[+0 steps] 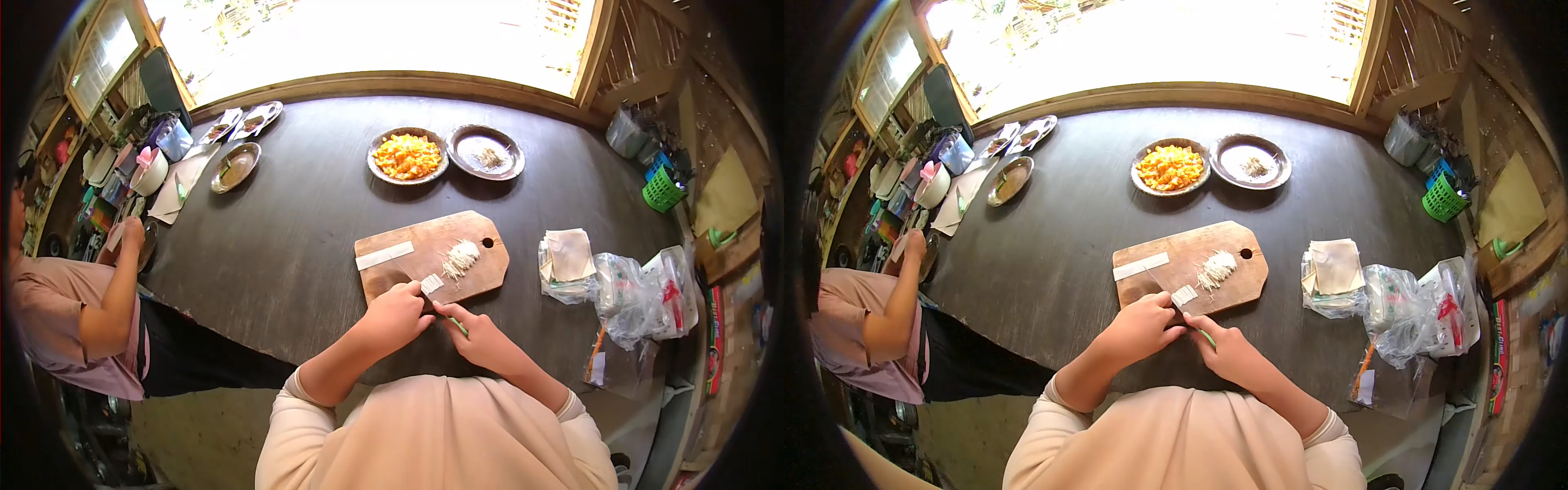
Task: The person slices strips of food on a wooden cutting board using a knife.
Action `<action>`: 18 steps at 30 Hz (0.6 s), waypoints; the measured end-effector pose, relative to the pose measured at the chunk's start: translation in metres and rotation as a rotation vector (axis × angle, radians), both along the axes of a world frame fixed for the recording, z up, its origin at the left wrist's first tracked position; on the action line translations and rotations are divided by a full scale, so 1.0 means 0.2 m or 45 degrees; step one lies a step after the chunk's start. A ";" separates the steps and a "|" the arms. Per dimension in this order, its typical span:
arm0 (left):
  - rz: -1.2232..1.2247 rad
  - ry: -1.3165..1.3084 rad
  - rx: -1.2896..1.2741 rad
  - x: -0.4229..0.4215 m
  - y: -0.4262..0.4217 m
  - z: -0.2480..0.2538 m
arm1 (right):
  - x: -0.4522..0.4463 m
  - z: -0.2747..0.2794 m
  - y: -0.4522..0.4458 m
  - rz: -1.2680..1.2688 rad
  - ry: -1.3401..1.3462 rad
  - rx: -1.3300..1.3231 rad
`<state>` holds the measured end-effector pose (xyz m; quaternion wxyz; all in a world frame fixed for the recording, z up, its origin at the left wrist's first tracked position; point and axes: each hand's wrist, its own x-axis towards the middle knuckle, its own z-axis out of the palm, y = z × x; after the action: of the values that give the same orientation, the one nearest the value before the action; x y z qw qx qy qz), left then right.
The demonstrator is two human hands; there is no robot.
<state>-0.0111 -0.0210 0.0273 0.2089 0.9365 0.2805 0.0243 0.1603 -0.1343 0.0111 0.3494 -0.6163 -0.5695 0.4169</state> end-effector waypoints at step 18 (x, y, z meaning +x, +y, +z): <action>-0.020 -0.043 -0.064 -0.01 0.00 -0.02 | 0.00 0.04 0.02 0.016 -0.040 0.034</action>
<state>-0.0132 -0.0202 0.0242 0.2372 0.9327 0.2699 0.0314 0.1595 -0.1298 0.0182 0.3458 -0.6145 -0.5843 0.4018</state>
